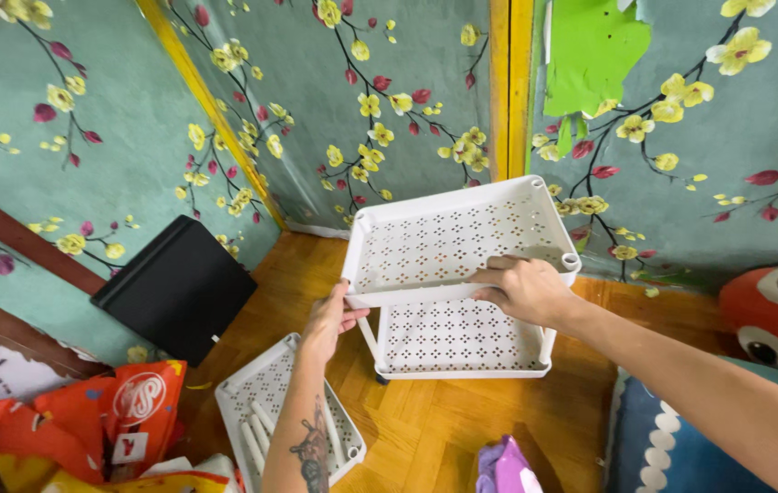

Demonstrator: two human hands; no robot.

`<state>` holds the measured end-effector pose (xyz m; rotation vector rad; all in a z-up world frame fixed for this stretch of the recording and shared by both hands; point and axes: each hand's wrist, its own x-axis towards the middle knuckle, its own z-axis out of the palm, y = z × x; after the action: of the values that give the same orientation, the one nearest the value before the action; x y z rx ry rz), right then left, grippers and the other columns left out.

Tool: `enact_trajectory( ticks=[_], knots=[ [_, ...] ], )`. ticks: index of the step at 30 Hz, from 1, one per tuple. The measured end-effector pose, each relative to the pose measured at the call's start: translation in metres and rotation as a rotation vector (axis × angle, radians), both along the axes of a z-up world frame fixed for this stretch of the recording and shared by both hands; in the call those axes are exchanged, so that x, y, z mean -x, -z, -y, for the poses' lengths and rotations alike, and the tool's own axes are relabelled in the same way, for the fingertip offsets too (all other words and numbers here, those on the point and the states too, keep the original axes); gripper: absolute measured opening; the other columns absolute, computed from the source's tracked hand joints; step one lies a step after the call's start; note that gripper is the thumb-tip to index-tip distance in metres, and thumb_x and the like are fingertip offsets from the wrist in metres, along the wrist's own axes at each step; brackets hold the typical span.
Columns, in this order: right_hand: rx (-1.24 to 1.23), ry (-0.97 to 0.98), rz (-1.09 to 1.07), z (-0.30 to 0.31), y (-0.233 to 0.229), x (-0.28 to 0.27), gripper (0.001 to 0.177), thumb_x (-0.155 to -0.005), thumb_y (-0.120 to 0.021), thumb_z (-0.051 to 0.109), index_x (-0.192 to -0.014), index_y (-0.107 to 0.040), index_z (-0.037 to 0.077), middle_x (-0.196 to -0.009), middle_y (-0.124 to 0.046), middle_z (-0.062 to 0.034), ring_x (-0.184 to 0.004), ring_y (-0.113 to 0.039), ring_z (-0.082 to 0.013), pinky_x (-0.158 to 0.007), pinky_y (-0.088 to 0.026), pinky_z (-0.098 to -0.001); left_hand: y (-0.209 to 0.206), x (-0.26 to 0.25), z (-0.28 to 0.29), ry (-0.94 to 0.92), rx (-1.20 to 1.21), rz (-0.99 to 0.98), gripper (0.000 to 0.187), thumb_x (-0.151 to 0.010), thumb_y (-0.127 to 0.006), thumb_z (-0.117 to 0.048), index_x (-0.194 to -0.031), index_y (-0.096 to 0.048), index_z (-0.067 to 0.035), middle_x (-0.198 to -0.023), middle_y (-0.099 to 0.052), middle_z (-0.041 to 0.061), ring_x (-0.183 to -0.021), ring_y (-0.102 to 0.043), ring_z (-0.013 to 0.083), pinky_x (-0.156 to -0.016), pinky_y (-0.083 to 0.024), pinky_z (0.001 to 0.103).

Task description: The person assembles a white plastic storage rack on the floor. They insert vertical poles into the base tray, place a second tray on top, and then insert the remaining poles to complete the structure.

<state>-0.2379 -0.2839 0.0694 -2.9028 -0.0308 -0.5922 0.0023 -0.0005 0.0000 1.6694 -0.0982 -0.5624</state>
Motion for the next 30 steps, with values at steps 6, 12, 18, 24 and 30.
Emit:
enact_trajectory(
  ticks=[6,12,18,24,30],
  knots=[
    [0.096,-0.018,0.089,-0.013,-0.014,0.002,0.040,-0.086,-0.071,0.041,-0.123,-0.069,0.026,-0.106,-0.066,-0.0030,-0.104,-0.062,-0.0273,-0.082,-0.053,-0.0460,-0.016,0.008,0.000,-0.014,-0.077,0.047,0.057,-0.099,-0.049,-0.052,-0.121,-0.067,-0.002,-0.109,-0.077,0.009,-0.086,-0.077,0.0169,-0.078,-0.052,0.031],
    [-0.295,0.290,0.654,0.006,0.011,0.057,0.078,-0.067,-0.089,0.030,-0.135,-0.054,0.014,-0.124,-0.055,-0.0141,-0.116,-0.051,-0.0319,-0.096,-0.046,-0.0466,-0.047,0.047,0.005,-0.295,-0.567,0.617,0.053,-0.100,-0.053,-0.052,-0.132,-0.063,-0.010,-0.129,-0.060,0.022,-0.117,-0.058,0.0349,-0.090,-0.044,0.053],
    [-1.257,0.273,0.281,0.067,0.119,0.067,0.064,-0.083,-0.079,0.024,-0.138,-0.052,0.007,-0.128,-0.062,-0.0050,-0.121,-0.056,-0.0174,-0.102,-0.044,-0.0341,-0.072,0.123,0.069,0.012,-0.428,1.309,0.041,-0.098,-0.062,-0.042,-0.128,-0.066,-0.014,-0.130,-0.058,0.012,-0.121,-0.056,0.0309,-0.105,-0.039,0.057],
    [-1.419,0.036,0.198,0.063,0.166,0.055,0.030,-0.105,-0.054,0.023,-0.123,-0.067,0.004,-0.114,-0.070,-0.0024,-0.109,-0.059,-0.0121,-0.099,-0.046,-0.0318,-0.072,0.189,0.155,0.546,-0.301,1.337,0.051,-0.091,-0.072,-0.031,-0.137,-0.060,-0.010,-0.125,-0.061,0.013,-0.106,-0.063,0.0294,-0.097,-0.041,0.052],
    [-1.431,0.074,0.184,0.061,0.171,0.050,0.029,-0.107,-0.052,0.028,-0.119,-0.067,0.006,-0.110,-0.067,-0.0016,-0.104,-0.057,-0.0119,-0.095,-0.046,-0.0307,-0.069,0.186,0.173,0.635,-0.235,1.412,0.057,-0.078,-0.067,0.005,-0.133,-0.067,-0.009,-0.111,-0.073,0.011,-0.098,-0.069,0.0265,-0.085,-0.043,0.044]
  ],
)
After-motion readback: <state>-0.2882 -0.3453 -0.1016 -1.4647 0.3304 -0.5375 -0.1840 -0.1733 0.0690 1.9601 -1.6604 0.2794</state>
